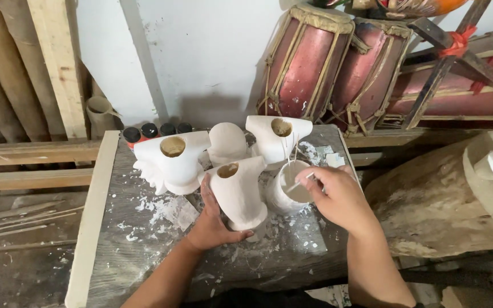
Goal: Apply adhesive to the edges of plaster molds using a small applicator stick
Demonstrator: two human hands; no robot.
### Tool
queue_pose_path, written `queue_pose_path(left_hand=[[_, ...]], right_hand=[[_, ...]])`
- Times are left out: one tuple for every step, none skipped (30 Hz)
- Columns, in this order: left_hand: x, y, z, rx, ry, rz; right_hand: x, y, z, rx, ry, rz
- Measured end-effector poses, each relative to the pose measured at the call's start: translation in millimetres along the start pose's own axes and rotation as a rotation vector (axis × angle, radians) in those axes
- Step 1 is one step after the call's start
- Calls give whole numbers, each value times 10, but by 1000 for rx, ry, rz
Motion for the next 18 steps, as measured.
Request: queue_pose_path(left_hand=[[-5, -2, 4, 2, 1, 0], [-2, -3, 10, 4, 8, 6], [-5, 7, 28, 4, 15, 11], [-6, 13, 19, 4, 16, 10], [-10, 6, 6, 4, 13, 3], [-13, -1, -7, 4, 9, -4], [-13, -7, -6, 4, 10, -3], [-8, -10, -6, 9, 11, 5], [-10, 5, -4, 12, 12, 8], [10, 18, -12, 11, 12, 5], [31, 13, -19, 8, 11, -1], [54, 10, -25, 4, 11, -6], [44, 8, -10, 1, 11, -5], [36, 8, -4, 8, 14, -2], [28, -1, -11, 15, 16, 2], [28, 3, -3, 13, 15, 3], [31, 5, 3, 14, 10, 6], [33, 9, 8, 16, 6, 8]], right_hand=[[-32, 21, -18, -1, 1, -2], [-66, 44, -1, -44, -125, -3], [-95, 88, 22, -86, -253, -3], [-78, 92, 10, -87, -252, -2], [-73, 95, -32, -60, -295, -18], [-68, 99, -76, -33, -337, -35], [-50, 113, -72, -33, -336, -36], [-28, 129, -66, -34, -322, -33], [-3, 159, -47, -37, -310, -27], [-62, 189, -59, -40, -312, -26], [-100, 215, -148, 39, -332, -13], [-136, 249, -238, 118, -352, -1], [-67, 227, -217, 120, -351, 2], [-8, 208, -213, 138, -362, -8], [47, 177, -208, 158, -374, -19], [23, 194, -210, 161, -374, -18], [8, 200, -194, 139, -398, -3], [-8, 208, -175, 116, -421, 12]])
Point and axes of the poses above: each hand's wrist, its own y-axis away from the middle knuckle, its own z-axis out of the palm, x = y × z, the point moved 9 cm from there along -y, towards the middle knuckle, and after that the axes turned 3 degrees about -y, right-handed, at the moved point
